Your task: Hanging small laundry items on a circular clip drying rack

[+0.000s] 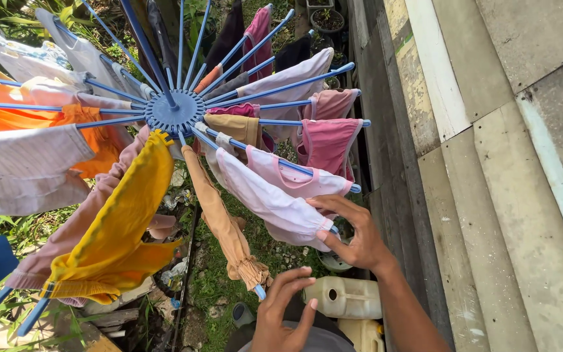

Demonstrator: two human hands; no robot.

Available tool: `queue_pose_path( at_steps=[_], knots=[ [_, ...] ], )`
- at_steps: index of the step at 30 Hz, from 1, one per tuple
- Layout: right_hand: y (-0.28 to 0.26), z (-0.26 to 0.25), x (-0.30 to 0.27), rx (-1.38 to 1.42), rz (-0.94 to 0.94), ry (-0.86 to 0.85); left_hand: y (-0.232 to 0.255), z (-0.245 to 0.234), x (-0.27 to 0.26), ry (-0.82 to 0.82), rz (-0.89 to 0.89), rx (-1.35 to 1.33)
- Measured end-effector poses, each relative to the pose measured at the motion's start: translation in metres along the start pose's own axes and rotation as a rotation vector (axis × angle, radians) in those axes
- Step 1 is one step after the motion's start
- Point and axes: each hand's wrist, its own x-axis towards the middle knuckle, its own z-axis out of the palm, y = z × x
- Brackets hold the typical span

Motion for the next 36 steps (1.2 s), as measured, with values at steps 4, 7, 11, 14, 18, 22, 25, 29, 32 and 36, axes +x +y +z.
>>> queue_pose_path(
  at_steps=[4,7,11,14,18,22,25,29,32,36],
  knots=[
    [0.021,-0.016,-0.01,0.145,-0.01,-0.083,-0.002,0.021,0.03,0.058,-0.101,0.106],
    [0.034,-0.024,-0.013,0.189,-0.013,-0.142,-0.004,0.029,0.051,0.177,0.037,0.164],
    [0.045,-0.034,-0.015,0.236,0.011,-0.164,-0.003,0.04,0.066,0.204,0.046,0.177],
    [0.053,-0.039,-0.014,0.34,0.025,-0.176,0.0,0.047,0.074,0.233,0.029,0.184],
    [0.06,-0.041,-0.013,0.421,0.055,-0.201,0.004,0.057,0.079,0.27,-0.004,0.185],
    [0.062,-0.04,-0.011,0.416,0.037,-0.227,0.003,0.063,0.081,0.267,0.016,0.2],
    [0.062,-0.04,-0.01,0.428,0.052,-0.214,0.003,0.065,0.081,0.255,0.005,0.223],
    [0.066,-0.039,-0.011,0.391,0.085,-0.221,0.001,0.065,0.08,0.264,0.024,0.254],
    [0.067,-0.039,-0.008,0.362,0.091,-0.226,-0.002,0.065,0.08,0.271,0.011,0.258],
    [0.068,-0.036,-0.006,0.339,0.091,-0.219,0.001,0.063,0.079,0.253,-0.046,0.214]
  ],
)
